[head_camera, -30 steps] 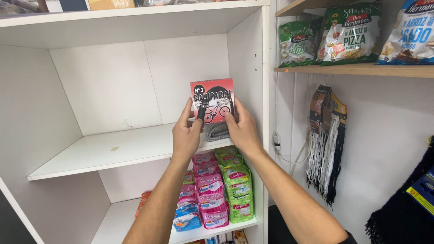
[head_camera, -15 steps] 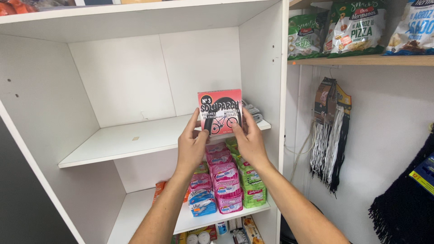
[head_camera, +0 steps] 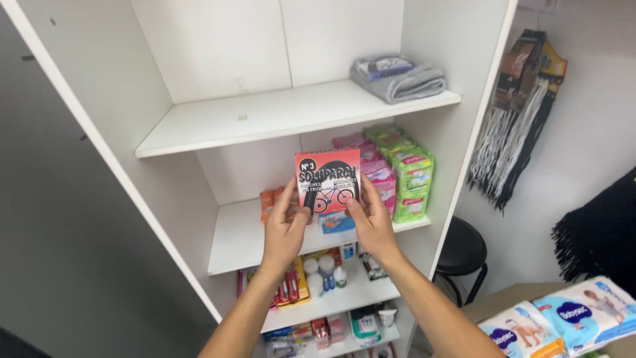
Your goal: The person organizes several packages of feminine hygiene products, small boxes, and a folded cloth on the shelves of a white cabinet by hand.
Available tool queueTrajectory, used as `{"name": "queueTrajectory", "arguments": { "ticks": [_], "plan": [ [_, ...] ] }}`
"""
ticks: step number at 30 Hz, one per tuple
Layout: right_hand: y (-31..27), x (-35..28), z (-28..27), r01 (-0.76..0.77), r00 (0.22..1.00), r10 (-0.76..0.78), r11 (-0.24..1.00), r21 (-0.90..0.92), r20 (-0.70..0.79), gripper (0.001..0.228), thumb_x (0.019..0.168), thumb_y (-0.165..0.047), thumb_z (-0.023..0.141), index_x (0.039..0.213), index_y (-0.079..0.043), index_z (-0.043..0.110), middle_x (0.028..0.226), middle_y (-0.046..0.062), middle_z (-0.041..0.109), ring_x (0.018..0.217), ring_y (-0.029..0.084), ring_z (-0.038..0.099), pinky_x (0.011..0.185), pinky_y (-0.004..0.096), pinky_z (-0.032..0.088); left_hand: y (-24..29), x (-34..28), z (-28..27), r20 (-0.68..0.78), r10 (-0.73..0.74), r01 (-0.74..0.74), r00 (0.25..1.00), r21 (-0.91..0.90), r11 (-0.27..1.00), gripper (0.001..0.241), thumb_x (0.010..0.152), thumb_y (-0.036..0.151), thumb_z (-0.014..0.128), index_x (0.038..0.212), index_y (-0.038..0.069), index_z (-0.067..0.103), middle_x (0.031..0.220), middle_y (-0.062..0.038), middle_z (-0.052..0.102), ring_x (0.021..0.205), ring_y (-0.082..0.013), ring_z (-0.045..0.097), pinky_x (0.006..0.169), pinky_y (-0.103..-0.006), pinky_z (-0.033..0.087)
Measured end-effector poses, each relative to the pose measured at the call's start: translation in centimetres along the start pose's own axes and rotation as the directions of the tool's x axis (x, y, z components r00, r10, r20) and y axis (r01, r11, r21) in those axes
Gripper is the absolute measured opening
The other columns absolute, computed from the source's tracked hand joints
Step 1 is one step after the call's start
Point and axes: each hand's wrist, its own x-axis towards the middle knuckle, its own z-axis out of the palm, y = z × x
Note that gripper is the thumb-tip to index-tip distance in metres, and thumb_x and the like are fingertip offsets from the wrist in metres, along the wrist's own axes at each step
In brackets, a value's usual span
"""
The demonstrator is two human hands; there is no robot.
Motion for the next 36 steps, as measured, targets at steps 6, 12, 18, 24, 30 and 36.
{"name": "queueTrajectory", "arguments": {
  "ticks": [6, 12, 18, 24, 30, 36],
  "plan": [
    [4.2, -3.8, 4.5, -0.123, 0.992, 0.123, 0.991, -0.045, -0.002, 0.067, 0.108, -0.01, 0.061, 0.17, -0.004, 0.038, 0.151, 0.02, 0.065, 0.121, 0.025, 0.072, 0.095, 0.034, 0.066, -3.0, -3.5, -5.9, 0.002, -0.136, 0.136, 0.991, 0.035, 0.99, 0.073, 0.093, -0.005, 0.062, 0.165, 0.007, 0.052, 0.124, -0.026, 0.071, 0.088, -0.0291, 0.077, 0.073, -0.0409, 0.072],
    [3.1, -5.3, 9.7, -0.146, 0.969, 0.189, 0.958, -0.247, 0.161, 0.09, 0.094, -0.008, 0.078, 0.172, -0.002, 0.034, 0.153, 0.026, 0.056, 0.125, 0.04, 0.073, 0.099, 0.043, 0.069, -2.1, -6.0, -10.7, -0.127, -0.292, 0.304, 0.948, 0.083, 0.949, 0.067, 0.098, -0.002, 0.06, 0.164, 0.006, 0.054, 0.132, -0.027, 0.072, 0.092, -0.0273, 0.075, 0.079, -0.0384, 0.07],
    [6.8, -6.8, 13.8, -0.18, 0.937, 0.254, 0.939, -0.293, 0.239, 0.092, 0.095, -0.007, 0.078, 0.173, -0.001, 0.03, 0.149, 0.029, 0.057, 0.128, 0.042, 0.071, 0.101, 0.044, 0.067, -1.6, -8.4, -14.2, -0.199, -0.445, 0.467, 0.873, 0.079, 0.881, 0.068, 0.101, 0.002, 0.058, 0.168, 0.011, 0.049, 0.137, -0.021, 0.071, 0.095, -0.0238, 0.076, 0.081, -0.0355, 0.071],
    [9.6, -7.6, 15.0, -0.085, 0.913, 0.305, 0.794, -0.602, 0.273, 0.081, 0.099, -0.037, 0.079, 0.169, -0.011, 0.047, 0.146, 0.018, 0.071, 0.143, 0.036, 0.063, 0.122, 0.051, 0.048, -4.5, -8.6, -16.4, -0.21, -0.435, 0.482, 0.876, 0.307, 0.821, 0.07, 0.096, 0.007, 0.062, 0.165, 0.008, 0.052, 0.15, -0.02, 0.065, 0.104, -0.0289, 0.081, 0.088, -0.0403, 0.068],
    [11.8, -8.0, 13.0, 0.043, 0.931, 0.267, 0.598, -0.8, 0.249, 0.07, 0.109, -0.052, 0.064, 0.164, -0.011, 0.054, 0.129, 0.012, 0.081, 0.139, 0.026, 0.061, 0.118, 0.045, 0.036, -13.2, -7.8, -16.1, -0.159, -0.358, 0.389, 0.92, 0.474, 0.79, 0.057, 0.102, 0.02, 0.066, 0.156, 0.004, 0.062, 0.145, -0.016, 0.072, 0.102, -0.0319, 0.083, 0.088, -0.042, 0.067],
    [14.8, -8.1, 9.7, 0.16, 0.976, 0.071, 0.408, -0.899, 0.206, 0.06, 0.107, -0.058, 0.063, 0.152, -0.019, 0.068, 0.134, 0.003, 0.079, 0.128, 0.023, 0.065, 0.104, 0.041, 0.046, -14.5, -7.0, -12.7, -0.076, -0.299, 0.291, 0.951, 0.546, 0.786, 0.043, 0.108, 0.026, 0.068, 0.145, 0.004, 0.072, 0.135, -0.015, 0.079, 0.115, -0.0357, 0.078, 0.094, -0.0422, 0.066]
  ]
}}
